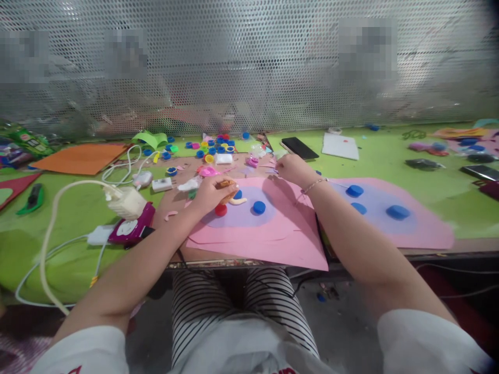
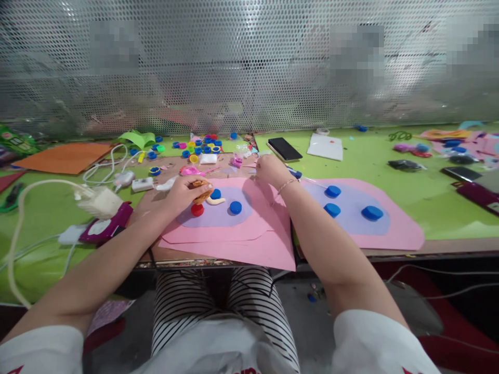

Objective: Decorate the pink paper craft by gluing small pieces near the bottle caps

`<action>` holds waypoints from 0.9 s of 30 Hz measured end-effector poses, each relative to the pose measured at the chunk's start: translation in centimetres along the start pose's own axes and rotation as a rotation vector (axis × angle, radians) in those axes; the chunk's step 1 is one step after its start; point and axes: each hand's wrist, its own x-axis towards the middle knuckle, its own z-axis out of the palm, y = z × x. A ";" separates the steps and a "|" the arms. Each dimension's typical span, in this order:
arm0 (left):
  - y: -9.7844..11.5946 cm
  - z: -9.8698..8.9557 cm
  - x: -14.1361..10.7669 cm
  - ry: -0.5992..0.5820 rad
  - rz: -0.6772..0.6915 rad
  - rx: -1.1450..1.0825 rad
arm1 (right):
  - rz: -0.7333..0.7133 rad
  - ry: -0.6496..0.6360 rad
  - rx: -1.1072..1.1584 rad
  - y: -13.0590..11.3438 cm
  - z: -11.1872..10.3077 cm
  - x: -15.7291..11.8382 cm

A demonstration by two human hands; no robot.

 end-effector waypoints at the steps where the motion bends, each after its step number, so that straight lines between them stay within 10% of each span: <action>1: -0.1 0.0 0.0 -0.009 -0.005 -0.006 | -0.017 0.010 0.020 -0.4 -0.1 -0.1; 16: 0.5 -0.1 0.0 0.012 0.012 0.065 | -0.686 0.236 0.443 -8.9 -1.9 -4.1; 27: -0.1 0.0 0.2 0.023 0.001 0.027 | -0.721 0.288 0.458 -8.8 -1.4 -4.0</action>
